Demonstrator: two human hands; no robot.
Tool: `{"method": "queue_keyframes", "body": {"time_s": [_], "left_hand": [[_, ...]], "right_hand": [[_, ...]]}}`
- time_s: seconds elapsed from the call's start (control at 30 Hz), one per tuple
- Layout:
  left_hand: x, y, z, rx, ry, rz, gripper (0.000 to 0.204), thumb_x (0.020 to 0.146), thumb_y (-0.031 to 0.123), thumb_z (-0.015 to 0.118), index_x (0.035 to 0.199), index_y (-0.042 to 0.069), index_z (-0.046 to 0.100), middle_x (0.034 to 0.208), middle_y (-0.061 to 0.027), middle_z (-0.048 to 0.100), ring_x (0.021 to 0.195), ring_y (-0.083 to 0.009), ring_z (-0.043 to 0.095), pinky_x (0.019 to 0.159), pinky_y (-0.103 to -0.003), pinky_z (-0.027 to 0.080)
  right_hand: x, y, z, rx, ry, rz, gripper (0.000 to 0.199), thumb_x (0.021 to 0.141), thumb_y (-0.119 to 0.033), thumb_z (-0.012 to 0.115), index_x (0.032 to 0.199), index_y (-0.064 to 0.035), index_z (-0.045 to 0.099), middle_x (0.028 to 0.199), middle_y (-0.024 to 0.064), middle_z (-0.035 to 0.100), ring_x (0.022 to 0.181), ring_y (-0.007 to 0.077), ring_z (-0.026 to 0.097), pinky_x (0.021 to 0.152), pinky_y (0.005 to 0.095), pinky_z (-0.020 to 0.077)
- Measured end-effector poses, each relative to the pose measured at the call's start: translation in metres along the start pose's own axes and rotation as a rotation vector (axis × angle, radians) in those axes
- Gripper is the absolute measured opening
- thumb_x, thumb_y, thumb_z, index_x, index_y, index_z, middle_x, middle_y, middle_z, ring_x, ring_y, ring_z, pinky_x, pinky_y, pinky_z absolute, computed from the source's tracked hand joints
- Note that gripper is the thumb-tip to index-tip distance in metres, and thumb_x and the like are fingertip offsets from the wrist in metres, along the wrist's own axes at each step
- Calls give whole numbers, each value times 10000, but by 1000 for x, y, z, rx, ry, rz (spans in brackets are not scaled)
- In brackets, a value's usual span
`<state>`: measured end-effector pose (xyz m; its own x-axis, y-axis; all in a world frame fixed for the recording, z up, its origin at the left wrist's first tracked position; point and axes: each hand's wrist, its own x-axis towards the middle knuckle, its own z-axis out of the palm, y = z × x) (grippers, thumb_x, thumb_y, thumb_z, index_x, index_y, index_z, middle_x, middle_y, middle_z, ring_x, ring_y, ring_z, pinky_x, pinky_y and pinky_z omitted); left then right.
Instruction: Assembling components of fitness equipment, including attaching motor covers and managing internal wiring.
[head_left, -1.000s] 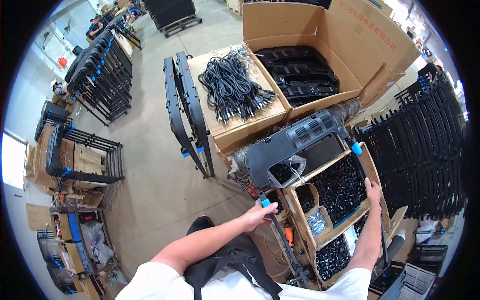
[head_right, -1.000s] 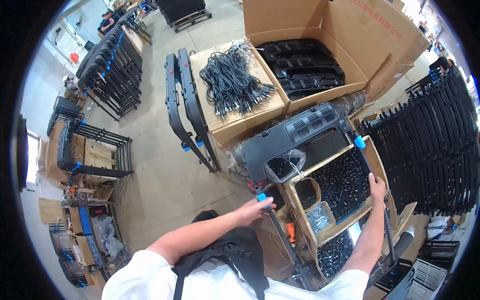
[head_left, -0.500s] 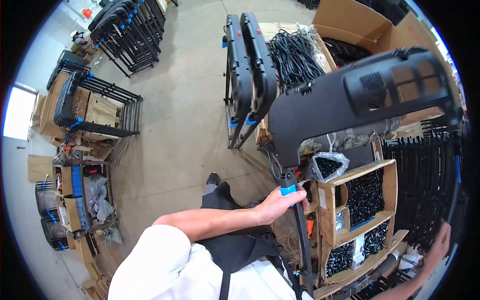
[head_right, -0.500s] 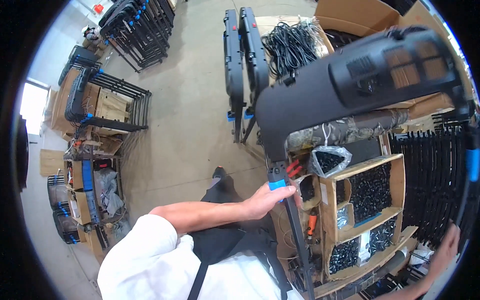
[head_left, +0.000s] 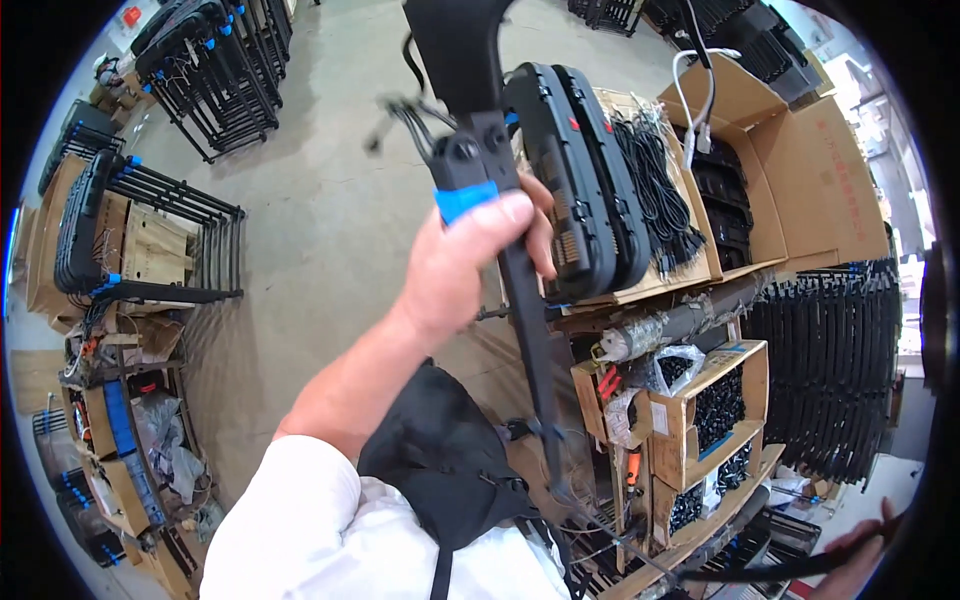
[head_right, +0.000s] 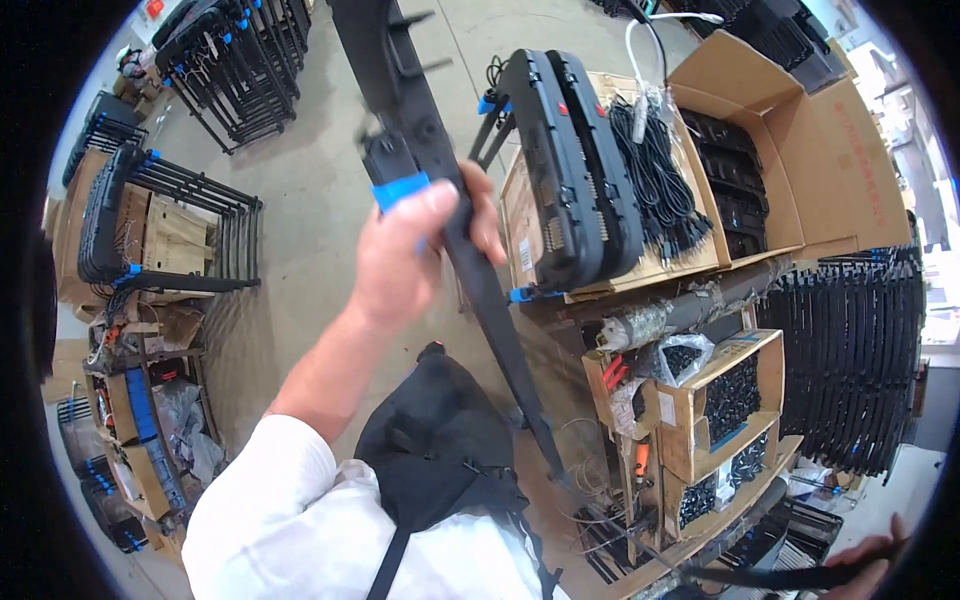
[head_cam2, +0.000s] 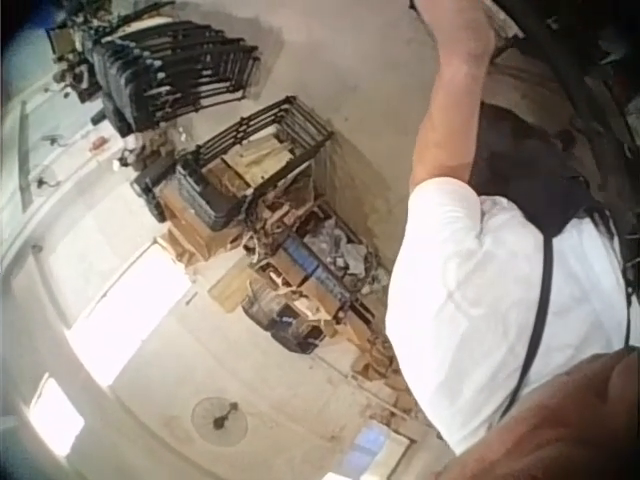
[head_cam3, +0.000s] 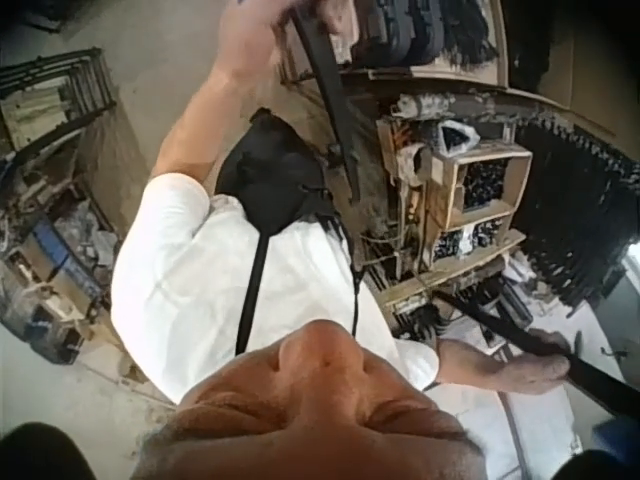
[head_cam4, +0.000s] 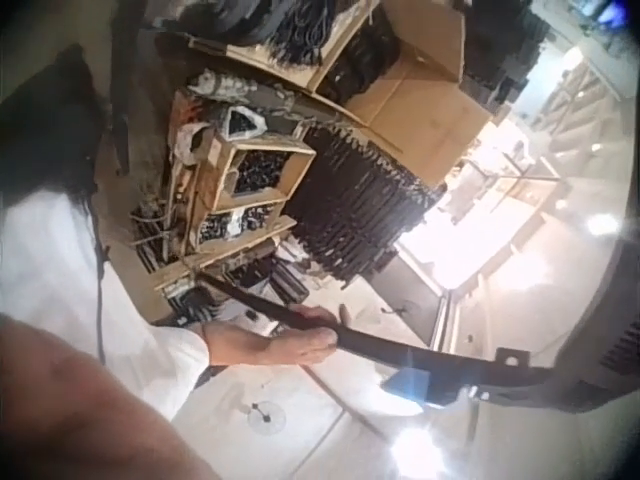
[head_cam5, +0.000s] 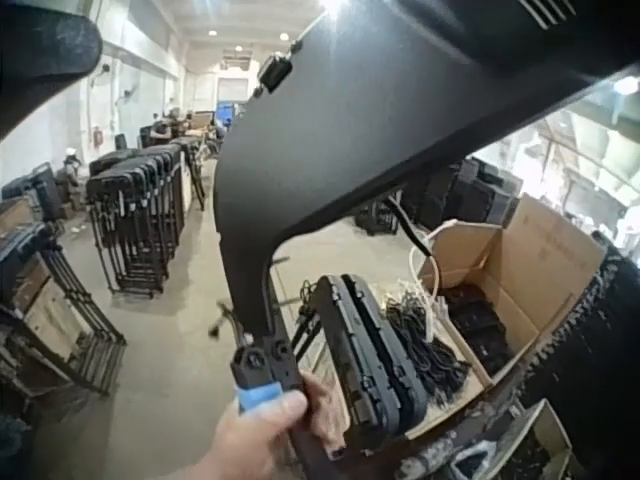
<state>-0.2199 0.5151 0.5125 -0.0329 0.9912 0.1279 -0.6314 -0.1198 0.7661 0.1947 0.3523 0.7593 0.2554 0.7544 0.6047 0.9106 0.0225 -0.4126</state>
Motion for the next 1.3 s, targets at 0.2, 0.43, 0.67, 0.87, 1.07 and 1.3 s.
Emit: {"method": "queue_keyframes", "body": {"time_s": [0.2,0.43,0.67,0.87,1.07,1.3], "left_hand": [[58,54,-119,203,86,62,308,980,200,643,1173,-40,661,906,-104,720,791,-196,703,786,-340,571],[94,26,-224,469,78,-79,279,891,49,781,1163,11,732,1051,-57,754,990,-140,696,942,-326,550],[146,-7,-281,850,20,-356,182,849,101,829,990,59,723,926,22,675,903,-100,604,856,-312,504],[224,-56,-327,946,-35,-408,231,840,84,829,1055,83,744,917,29,688,871,-113,618,827,-329,521],[276,-103,-355,921,61,-368,368,789,32,854,1140,104,772,922,26,708,836,-127,638,782,-329,536],[315,-152,-391,988,151,-406,464,765,12,815,1216,100,751,971,-26,747,896,-165,679,838,-337,554]], "right_hand": [[-67,2,92,328,-536,245,280,1037,-157,604,1270,-4,578,1076,97,677,1026,192,657,964,349,518],[-200,9,267,556,-743,292,284,838,70,729,1056,-48,591,1070,94,685,1057,199,660,986,380,517],[-306,13,397,689,-756,324,258,832,73,741,1032,-39,623,1110,98,714,1045,192,664,964,354,528],[-340,16,483,733,-713,307,294,870,29,774,1112,-29,618,1164,118,693,1117,209,648,1002,375,514],[-347,8,534,631,-732,320,316,863,63,778,1120,-50,634,1142,102,697,1140,226,664,1027,393,519],[-350,-9,563,392,-827,296,208,861,-30,811,1044,-77,722,1079,56,741,1055,206,700,963,369,543]]}}
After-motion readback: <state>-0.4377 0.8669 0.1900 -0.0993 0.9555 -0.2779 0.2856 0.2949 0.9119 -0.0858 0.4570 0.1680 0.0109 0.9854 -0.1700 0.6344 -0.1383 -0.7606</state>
